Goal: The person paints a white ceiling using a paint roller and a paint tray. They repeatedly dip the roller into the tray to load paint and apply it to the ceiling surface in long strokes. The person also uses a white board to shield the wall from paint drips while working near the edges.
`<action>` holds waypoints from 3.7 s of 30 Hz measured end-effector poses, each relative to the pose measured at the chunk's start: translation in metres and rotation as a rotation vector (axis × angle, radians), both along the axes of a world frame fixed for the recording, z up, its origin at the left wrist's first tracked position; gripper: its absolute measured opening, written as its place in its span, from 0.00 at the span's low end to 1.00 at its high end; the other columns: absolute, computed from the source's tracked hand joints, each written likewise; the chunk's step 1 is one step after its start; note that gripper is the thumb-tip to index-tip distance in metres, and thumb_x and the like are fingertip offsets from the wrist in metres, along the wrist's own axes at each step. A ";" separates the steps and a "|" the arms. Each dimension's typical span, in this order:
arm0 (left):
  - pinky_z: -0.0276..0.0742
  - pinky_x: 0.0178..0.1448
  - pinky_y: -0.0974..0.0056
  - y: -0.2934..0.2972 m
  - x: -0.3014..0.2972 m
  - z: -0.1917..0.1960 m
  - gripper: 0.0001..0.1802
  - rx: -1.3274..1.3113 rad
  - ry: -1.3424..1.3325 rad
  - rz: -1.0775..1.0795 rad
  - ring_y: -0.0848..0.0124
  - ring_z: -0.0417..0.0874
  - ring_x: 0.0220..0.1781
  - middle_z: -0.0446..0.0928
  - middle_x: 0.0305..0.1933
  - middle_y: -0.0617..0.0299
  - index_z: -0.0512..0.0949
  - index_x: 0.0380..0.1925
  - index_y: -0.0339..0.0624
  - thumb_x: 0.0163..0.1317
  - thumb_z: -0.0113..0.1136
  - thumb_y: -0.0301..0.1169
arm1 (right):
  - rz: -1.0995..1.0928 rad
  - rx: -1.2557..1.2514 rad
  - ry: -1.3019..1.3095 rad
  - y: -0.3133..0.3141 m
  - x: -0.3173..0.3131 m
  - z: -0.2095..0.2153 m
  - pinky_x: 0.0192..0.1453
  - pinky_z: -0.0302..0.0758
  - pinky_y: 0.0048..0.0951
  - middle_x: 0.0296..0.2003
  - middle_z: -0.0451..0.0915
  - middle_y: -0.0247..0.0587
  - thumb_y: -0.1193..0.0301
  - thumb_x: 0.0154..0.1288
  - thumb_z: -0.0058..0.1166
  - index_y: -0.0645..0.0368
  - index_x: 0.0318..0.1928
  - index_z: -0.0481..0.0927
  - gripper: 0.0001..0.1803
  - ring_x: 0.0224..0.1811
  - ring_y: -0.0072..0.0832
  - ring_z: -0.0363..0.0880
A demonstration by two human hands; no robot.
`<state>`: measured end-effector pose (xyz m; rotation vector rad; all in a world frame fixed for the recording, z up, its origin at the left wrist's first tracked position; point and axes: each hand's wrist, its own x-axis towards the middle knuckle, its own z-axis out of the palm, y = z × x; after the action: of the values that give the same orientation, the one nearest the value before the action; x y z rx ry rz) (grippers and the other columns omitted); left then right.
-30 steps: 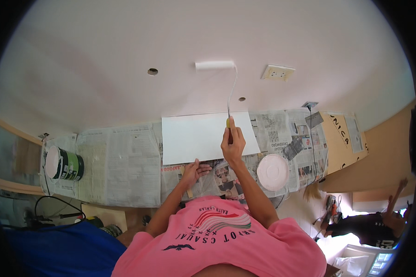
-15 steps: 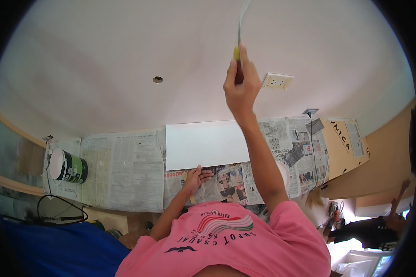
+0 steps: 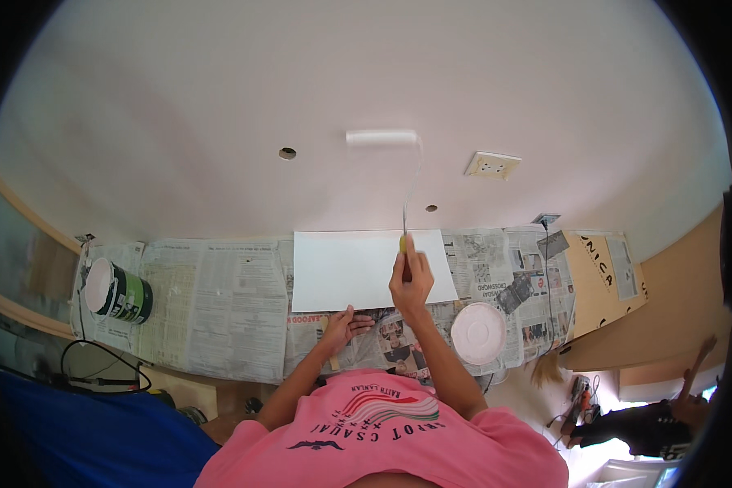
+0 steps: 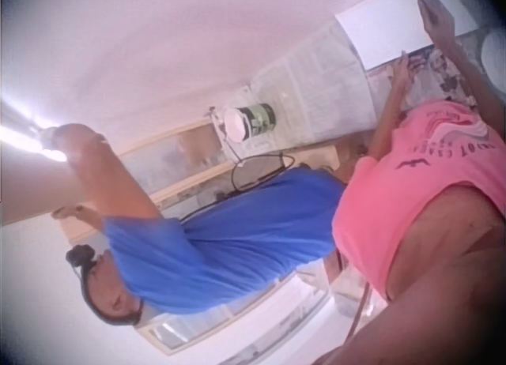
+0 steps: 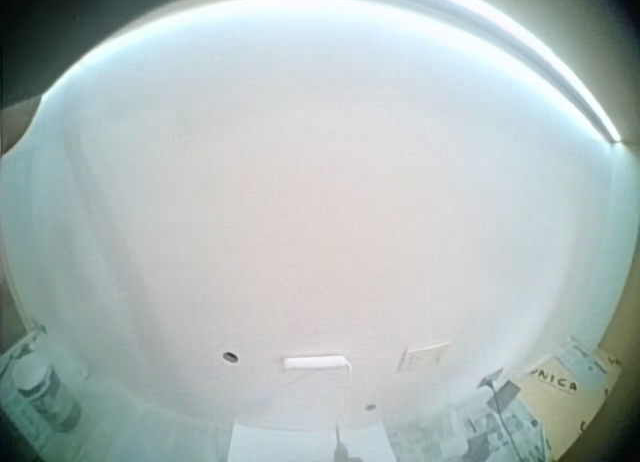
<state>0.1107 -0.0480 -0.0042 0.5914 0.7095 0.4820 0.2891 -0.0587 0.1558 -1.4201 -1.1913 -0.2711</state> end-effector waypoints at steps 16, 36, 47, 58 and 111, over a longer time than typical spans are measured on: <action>0.85 0.53 0.60 -0.002 -0.001 -0.005 0.25 -0.017 -0.043 0.042 0.57 0.85 0.52 0.81 0.47 0.46 0.72 0.46 0.31 0.78 0.42 0.47 | 0.086 0.021 -0.014 0.029 -0.021 0.025 0.22 0.63 0.23 0.27 0.71 0.35 0.84 0.64 0.54 0.58 0.67 0.74 0.29 0.20 0.18 0.65; 0.84 0.55 0.58 -0.001 0.000 -0.012 0.26 -0.027 -0.083 0.032 0.57 0.85 0.53 0.81 0.48 0.45 0.72 0.51 0.29 0.79 0.40 0.46 | 0.208 0.055 0.083 0.080 -0.064 0.026 0.23 0.61 0.23 0.28 0.69 0.35 0.84 0.66 0.54 0.62 0.67 0.73 0.28 0.22 0.20 0.64; 0.84 0.55 0.60 -0.003 0.000 -0.006 0.26 -0.005 -0.058 0.033 0.58 0.85 0.52 0.81 0.47 0.46 0.72 0.49 0.30 0.78 0.41 0.46 | 0.113 0.169 -0.007 0.057 -0.026 0.052 0.23 0.63 0.25 0.26 0.70 0.37 0.85 0.64 0.54 0.65 0.65 0.73 0.27 0.22 0.23 0.66; 0.84 0.53 0.58 -0.004 0.000 0.001 0.26 0.023 -0.035 0.052 0.56 0.85 0.52 0.81 0.48 0.45 0.72 0.46 0.28 0.78 0.42 0.46 | 0.054 -0.112 0.090 0.000 -0.011 -0.019 0.24 0.65 0.25 0.28 0.71 0.37 0.84 0.67 0.53 0.58 0.68 0.72 0.29 0.23 0.23 0.66; 0.85 0.53 0.58 -0.001 0.002 0.005 0.27 0.025 0.024 0.044 0.55 0.85 0.51 0.81 0.47 0.42 0.73 0.47 0.26 0.78 0.42 0.46 | 0.006 -0.193 0.115 -0.019 0.022 -0.017 0.24 0.66 0.26 0.27 0.73 0.37 0.81 0.67 0.54 0.56 0.67 0.74 0.27 0.21 0.21 0.67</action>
<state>0.1127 -0.0492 0.0010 0.6067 0.7413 0.5259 0.3111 -0.0778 0.1386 -1.5774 -1.1507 -0.0707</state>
